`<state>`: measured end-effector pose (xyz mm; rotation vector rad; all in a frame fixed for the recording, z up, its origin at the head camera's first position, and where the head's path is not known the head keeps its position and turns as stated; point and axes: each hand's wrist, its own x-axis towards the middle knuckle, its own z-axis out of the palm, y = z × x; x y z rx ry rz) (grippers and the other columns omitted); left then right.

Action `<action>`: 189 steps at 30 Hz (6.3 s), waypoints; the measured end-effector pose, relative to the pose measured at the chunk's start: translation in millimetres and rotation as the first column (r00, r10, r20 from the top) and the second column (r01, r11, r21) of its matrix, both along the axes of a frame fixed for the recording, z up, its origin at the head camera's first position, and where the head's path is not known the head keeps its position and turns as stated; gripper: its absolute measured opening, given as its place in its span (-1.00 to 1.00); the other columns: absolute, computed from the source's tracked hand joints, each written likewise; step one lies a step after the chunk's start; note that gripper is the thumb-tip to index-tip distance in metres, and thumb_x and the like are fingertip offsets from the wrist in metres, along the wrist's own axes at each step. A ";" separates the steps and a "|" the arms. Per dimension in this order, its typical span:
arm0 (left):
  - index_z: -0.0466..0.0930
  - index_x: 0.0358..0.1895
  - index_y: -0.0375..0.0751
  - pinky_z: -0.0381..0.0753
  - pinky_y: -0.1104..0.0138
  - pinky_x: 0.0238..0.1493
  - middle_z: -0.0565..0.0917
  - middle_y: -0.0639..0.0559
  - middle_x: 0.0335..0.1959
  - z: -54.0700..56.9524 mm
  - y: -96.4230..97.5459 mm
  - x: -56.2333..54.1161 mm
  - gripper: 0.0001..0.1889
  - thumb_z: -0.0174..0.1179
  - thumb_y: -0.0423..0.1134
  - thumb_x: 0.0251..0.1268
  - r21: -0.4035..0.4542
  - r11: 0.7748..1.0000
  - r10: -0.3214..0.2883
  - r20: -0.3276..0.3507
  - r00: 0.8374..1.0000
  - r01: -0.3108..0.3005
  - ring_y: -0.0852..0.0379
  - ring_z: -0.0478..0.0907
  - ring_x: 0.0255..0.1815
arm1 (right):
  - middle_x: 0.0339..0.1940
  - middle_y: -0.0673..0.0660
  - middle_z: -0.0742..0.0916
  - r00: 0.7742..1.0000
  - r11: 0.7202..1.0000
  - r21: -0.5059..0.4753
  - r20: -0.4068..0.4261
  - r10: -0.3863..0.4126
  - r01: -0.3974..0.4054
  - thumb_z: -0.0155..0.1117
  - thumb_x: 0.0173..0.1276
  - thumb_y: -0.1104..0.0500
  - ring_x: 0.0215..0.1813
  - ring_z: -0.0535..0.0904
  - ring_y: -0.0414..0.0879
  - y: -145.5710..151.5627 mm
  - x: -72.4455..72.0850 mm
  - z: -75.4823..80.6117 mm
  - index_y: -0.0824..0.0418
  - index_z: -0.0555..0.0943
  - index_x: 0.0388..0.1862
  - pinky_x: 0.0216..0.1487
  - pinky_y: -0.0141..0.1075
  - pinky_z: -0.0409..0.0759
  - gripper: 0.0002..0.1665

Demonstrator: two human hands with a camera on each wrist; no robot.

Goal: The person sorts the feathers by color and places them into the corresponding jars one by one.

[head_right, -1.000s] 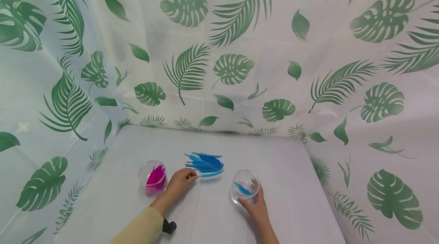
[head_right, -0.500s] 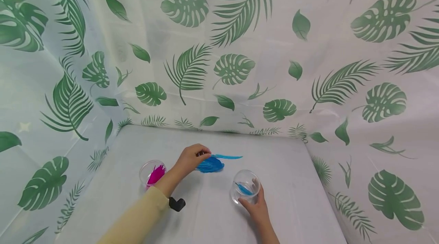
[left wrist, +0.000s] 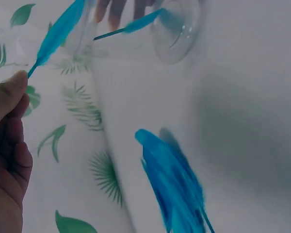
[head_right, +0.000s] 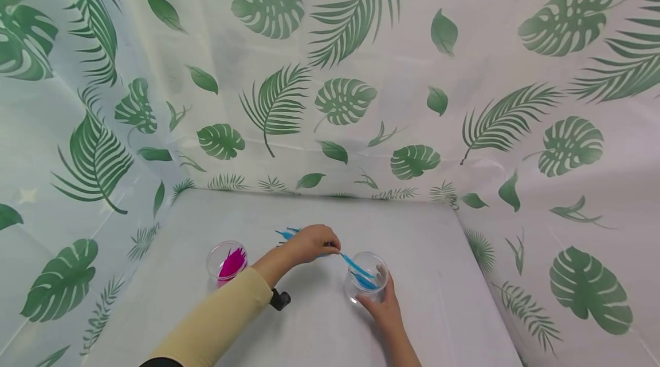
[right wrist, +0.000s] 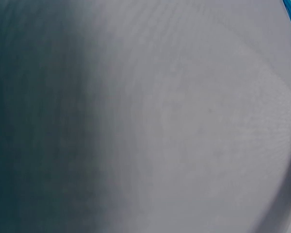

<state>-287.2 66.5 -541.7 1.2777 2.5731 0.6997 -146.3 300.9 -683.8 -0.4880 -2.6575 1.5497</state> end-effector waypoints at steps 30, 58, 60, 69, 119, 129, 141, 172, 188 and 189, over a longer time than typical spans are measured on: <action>0.60 0.21 0.00 0.59 0.14 0.17 0.65 0.05 0.08 -74.2 -17.1 -0.8 -0.65 0.07 -0.03 0.49 0.337 0.711 0.573 0.233 0.786 -0.617 0.02 0.56 0.14 | 0.62 0.19 0.18 0.999 0.997 0.077 -0.032 0.000 0.002 0.50 0.05 -0.27 0.61 0.01 0.29 -0.5 -0.9 -4.9 -0.21 -0.05 0.61 0.50 0.37 -0.07 0.27; 0.65 -0.23 -0.15 0.58 0.05 -0.01 0.54 -0.13 -0.15 -134.1 -85.2 -9.6 -0.93 0.31 -0.28 0.28 0.072 0.664 0.733 0.129 0.667 -0.744 -0.12 0.50 -0.06 | 0.64 0.16 0.16 0.999 0.997 0.073 -0.044 0.003 0.000 0.50 0.08 -0.23 0.63 -0.02 0.26 -2.1 -1.0 -6.0 -0.19 -0.07 0.62 0.52 0.34 -0.08 0.27; 0.65 -0.24 -0.15 0.58 0.07 0.00 0.54 -0.12 -0.17 -134.8 -85.6 -9.1 -0.93 0.29 -0.26 0.30 0.063 0.673 0.726 0.132 0.675 -0.737 -0.09 0.50 -0.08 | 0.64 0.16 0.16 0.999 0.997 0.076 -0.047 0.003 0.000 0.50 0.08 -0.24 0.63 -0.02 0.26 -1.9 -0.8 -6.3 -0.20 -0.08 0.61 0.52 0.34 -0.08 0.27; 0.68 -0.19 -0.10 0.63 0.15 0.05 0.59 -0.01 -0.24 -136.3 -86.4 -8.3 -0.91 0.30 -0.21 0.31 0.096 0.686 0.695 0.208 0.688 -0.722 0.04 0.54 -0.13 | 0.64 0.17 0.15 0.999 0.997 0.077 -0.045 0.008 -0.005 0.50 0.08 -0.24 0.63 -0.03 0.26 -2.4 -0.5 -4.0 -0.18 -0.08 0.62 0.53 0.33 -0.09 0.28; 0.74 -0.10 0.16 0.50 0.55 -0.20 0.56 0.27 -0.25 -13.6 29.9 17.0 -0.82 0.19 0.01 0.40 -0.116 0.992 -0.052 -0.073 0.996 0.044 0.37 0.43 -0.25 | 0.64 0.08 0.15 0.998 1.000 0.000 -0.057 0.015 -0.015 0.51 0.13 -0.15 0.64 -0.03 0.23 -3.2 -1.3 -4.1 -0.24 -0.11 0.61 0.50 0.39 -0.12 0.25; 0.73 -0.06 0.23 0.50 0.57 -0.24 0.55 0.32 -0.28 -34.8 42.4 24.5 -0.79 0.17 0.08 0.39 -0.073 0.996 0.057 0.030 0.998 -0.055 0.42 0.43 -0.29 | 0.62 0.14 0.20 0.997 1.000 0.012 -0.070 0.024 -0.023 0.50 0.16 -0.12 0.63 -0.01 0.25 -0.8 0.5 -3.7 -0.23 -0.11 0.61 0.50 0.39 -0.09 0.24; 0.66 0.09 0.05 0.61 0.32 -0.01 0.64 0.14 -0.07 -48.2 -8.0 -2.3 -0.66 0.11 0.10 0.44 0.213 0.857 0.436 0.186 0.880 -0.470 0.16 0.57 -0.06 | 0.62 0.18 0.21 1.000 0.999 0.042 -0.015 0.005 -0.004 0.51 0.08 -0.22 0.63 -0.04 0.27 -2.7 -0.6 0.4 -0.19 -0.10 0.62 0.51 0.37 -0.16 0.29; 0.68 -0.28 -0.13 0.56 0.05 -0.01 0.61 -0.08 -0.25 -138.9 -79.8 0.4 -0.92 0.30 -0.21 0.30 0.098 0.689 0.710 0.106 0.696 -0.718 -0.10 0.52 -0.11 | 0.60 0.19 0.23 1.000 0.999 0.042 -0.030 -0.001 0.002 0.50 0.10 -0.19 0.63 -0.03 0.27 -5.1 -1.2 -0.1 -0.19 -0.06 0.61 0.51 0.38 -0.15 0.25; 0.67 -0.16 -0.05 0.64 0.17 0.01 0.68 0.07 -0.24 -138.5 -87.6 -3.9 -0.89 0.22 -0.15 0.40 0.220 0.737 0.617 0.166 0.769 -0.639 0.09 0.59 -0.12 | 0.62 0.17 0.19 1.000 0.999 0.049 -0.025 -0.004 0.005 0.50 0.10 -0.21 0.64 -0.04 0.24 -5.6 -2.6 -2.6 -0.23 -0.09 0.61 0.52 0.36 -0.13 0.26; 0.67 -0.14 -0.03 0.64 0.19 0.00 0.67 0.09 -0.24 -136.3 -87.1 -4.9 -0.88 0.20 -0.12 0.41 0.232 0.735 0.613 0.175 0.770 -0.638 0.12 0.58 -0.13 | 0.63 0.17 0.19 1.000 0.999 0.049 -0.027 -0.004 0.005 0.50 0.11 -0.21 0.64 -0.05 0.24 -5.6 -2.6 -2.6 -0.23 -0.09 0.61 0.51 0.36 -0.12 0.26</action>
